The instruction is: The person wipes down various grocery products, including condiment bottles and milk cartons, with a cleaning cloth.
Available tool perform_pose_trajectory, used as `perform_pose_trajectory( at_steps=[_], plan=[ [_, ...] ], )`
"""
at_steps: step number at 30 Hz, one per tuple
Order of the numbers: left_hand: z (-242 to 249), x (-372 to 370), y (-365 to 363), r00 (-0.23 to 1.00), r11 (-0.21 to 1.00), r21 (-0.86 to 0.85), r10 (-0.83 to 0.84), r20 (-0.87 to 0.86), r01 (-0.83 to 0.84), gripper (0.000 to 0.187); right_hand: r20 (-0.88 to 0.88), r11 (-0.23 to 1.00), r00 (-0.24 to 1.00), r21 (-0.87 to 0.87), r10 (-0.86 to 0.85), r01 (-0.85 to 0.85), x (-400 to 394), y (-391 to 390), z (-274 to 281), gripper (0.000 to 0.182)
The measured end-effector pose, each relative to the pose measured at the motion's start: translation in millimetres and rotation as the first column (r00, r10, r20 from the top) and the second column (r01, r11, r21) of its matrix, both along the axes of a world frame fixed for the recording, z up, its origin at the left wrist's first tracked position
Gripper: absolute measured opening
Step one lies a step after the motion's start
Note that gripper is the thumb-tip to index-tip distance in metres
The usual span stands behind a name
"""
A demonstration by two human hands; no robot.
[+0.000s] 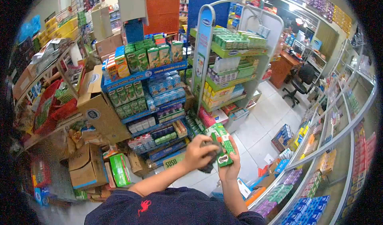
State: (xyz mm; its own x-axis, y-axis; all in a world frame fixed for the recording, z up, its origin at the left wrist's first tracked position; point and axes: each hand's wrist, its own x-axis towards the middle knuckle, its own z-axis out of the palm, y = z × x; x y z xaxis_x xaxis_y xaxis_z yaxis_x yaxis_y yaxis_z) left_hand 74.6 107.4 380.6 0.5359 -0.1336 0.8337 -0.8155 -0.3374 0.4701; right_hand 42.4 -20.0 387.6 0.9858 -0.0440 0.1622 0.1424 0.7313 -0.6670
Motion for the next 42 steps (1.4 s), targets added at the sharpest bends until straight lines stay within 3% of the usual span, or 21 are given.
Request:
perform_pose_trajectory(
  at_steps=[3, 6, 8, 13, 16, 21, 25, 27, 31, 32, 35, 38, 40, 42],
  plan=[
    [5, 18, 18, 0.982, 0.98, -0.073, 0.179, -0.064, -0.184, 0.028, 0.013, 1.0, 1.0, 0.013, 0.014, -0.015, -6, 7, 1, 0.064],
    [7, 18, 15, 0.955, 0.955, -0.174, 0.203, -0.215, -0.242, 0.021, 0.003, 0.999, 1.0, -0.023, 0.028, -0.028, -8, 11, 0, 0.063],
    [0, 7, 4, 0.972, 0.973, -0.163, 0.132, -0.193, -0.165, 0.023, 0.008, 0.999, 1.0, 0.04, -0.003, 0.003, -2, 10, -4, 0.061],
    [-7, -23, -30, 0.988, 0.991, -0.058, -0.123, -0.096, 0.118, 0.031, -0.008, 0.996, 0.996, 0.009, -0.091, 0.091, 4, -7, 8, 0.058],
    [-7, -9, -34, 0.997, 0.997, -0.05, -0.057, -0.052, 0.054, 0.03, 0.03, 0.997, 0.998, -0.037, -0.06, 0.061, 2, -21, 8, 0.058],
    [7, 19, -10, 0.978, 0.983, -0.105, 0.132, -0.159, -0.149, 0.027, 0.027, 0.998, 0.999, -0.046, 0.032, -0.031, -5, -20, 1, 0.057],
    [-8, -5, -29, 0.994, 0.999, -0.035, -0.01, -0.104, 0.007, 0.028, 0.1, 0.996, 0.993, -0.064, -0.056, 0.063, -2, -16, 1, 0.054],
    [-8, -29, -38, 0.985, 0.986, 0.022, -0.165, -0.055, 0.167, 0.03, -0.009, 0.997, 0.998, -0.046, -0.058, 0.057, -3, -22, 6, 0.054],
    [3, -31, -31, 0.983, 0.979, 0.092, -0.181, -0.015, 0.182, 0.032, -0.011, 0.999, 0.999, 0.012, -0.04, 0.04, -13, -22, 8, 0.057],
    [-1, -19, -23, 0.999, 0.999, 0.043, -0.029, -0.038, 0.031, 0.03, -0.01, 0.999, 0.999, 0.004, -0.034, 0.034, -18, -25, 2, 0.058],
    [2, 3, -11, 0.983, 0.986, -0.053, 0.155, -0.094, -0.16, 0.028, -0.02, 0.999, 0.999, -0.019, -0.028, 0.027, -28, -21, -1, 0.061],
    [3, -7, -16, 0.979, 0.985, -0.127, 0.096, -0.179, -0.12, 0.027, -0.041, 0.998, 0.998, -0.024, -0.057, 0.056, -33, -17, -4, 0.062],
    [-5, -21, -30, 0.995, 0.997, -0.082, -0.017, -0.097, 0.009, 0.028, -0.006, 0.986, 0.988, -0.066, -0.153, 0.152, -27, -17, -9, 0.062],
    [-10, -42, -40, 0.992, 0.993, -0.034, -0.117, -0.047, 0.115, 0.03, -0.039, 0.991, 0.992, -0.069, -0.117, 0.115, -27, -24, -7, 0.061]
  ],
)
